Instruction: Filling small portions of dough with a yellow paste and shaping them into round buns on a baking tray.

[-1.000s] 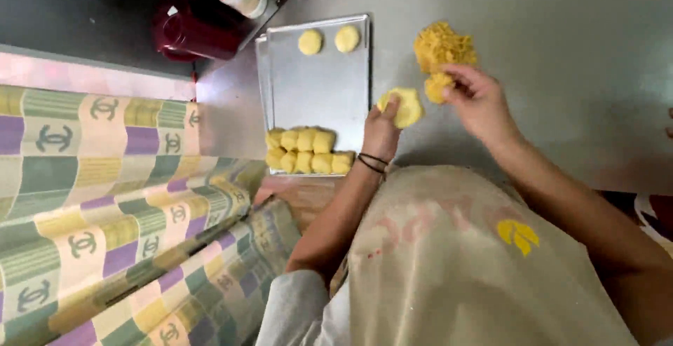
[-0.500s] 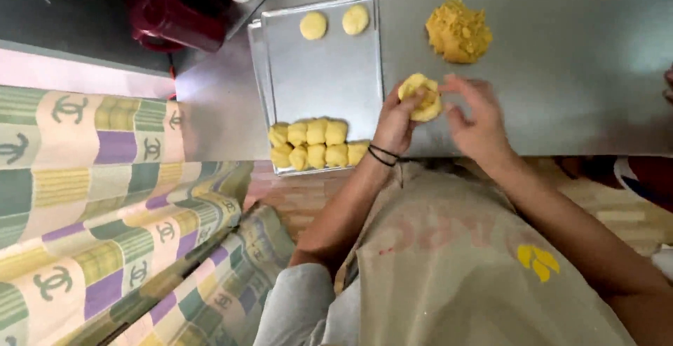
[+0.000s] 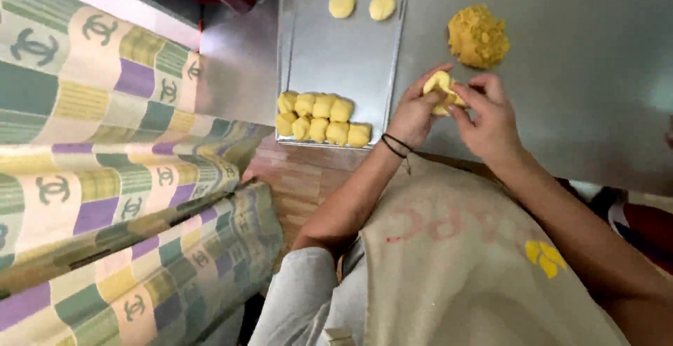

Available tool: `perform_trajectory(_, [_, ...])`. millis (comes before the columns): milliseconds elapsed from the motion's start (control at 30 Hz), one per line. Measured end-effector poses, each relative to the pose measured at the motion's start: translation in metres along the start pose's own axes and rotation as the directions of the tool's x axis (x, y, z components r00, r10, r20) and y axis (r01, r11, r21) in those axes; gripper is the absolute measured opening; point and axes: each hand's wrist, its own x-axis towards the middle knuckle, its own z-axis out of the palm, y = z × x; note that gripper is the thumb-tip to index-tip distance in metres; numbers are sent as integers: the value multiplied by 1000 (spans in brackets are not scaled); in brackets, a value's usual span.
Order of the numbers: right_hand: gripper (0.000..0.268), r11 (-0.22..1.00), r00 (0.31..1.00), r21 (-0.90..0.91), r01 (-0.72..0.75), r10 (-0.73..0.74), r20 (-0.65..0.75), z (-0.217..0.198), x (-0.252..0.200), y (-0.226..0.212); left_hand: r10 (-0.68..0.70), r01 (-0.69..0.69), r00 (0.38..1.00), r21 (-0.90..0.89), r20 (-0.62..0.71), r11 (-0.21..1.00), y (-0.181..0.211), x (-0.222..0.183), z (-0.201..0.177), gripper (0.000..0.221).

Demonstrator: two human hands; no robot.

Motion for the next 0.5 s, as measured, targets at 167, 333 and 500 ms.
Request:
perform_trajectory(167, [15, 996, 997, 87, -6, 13, -79, -46, -14, 14, -68, 67, 998, -81, -11, 994, -18, -8, 50, 40])
perform_trajectory(333, [33, 950, 989, -276, 145, -146, 17, -84, -33, 34, -85, 76, 993, -110, -84, 991, -24, -5, 93, 33])
perform_trajectory(500, [10, 981, 979, 161, -106, 132, -156, -110, -44, 74, 18, -335, 919, 757, 394, 561, -3, -29, 130, 56])
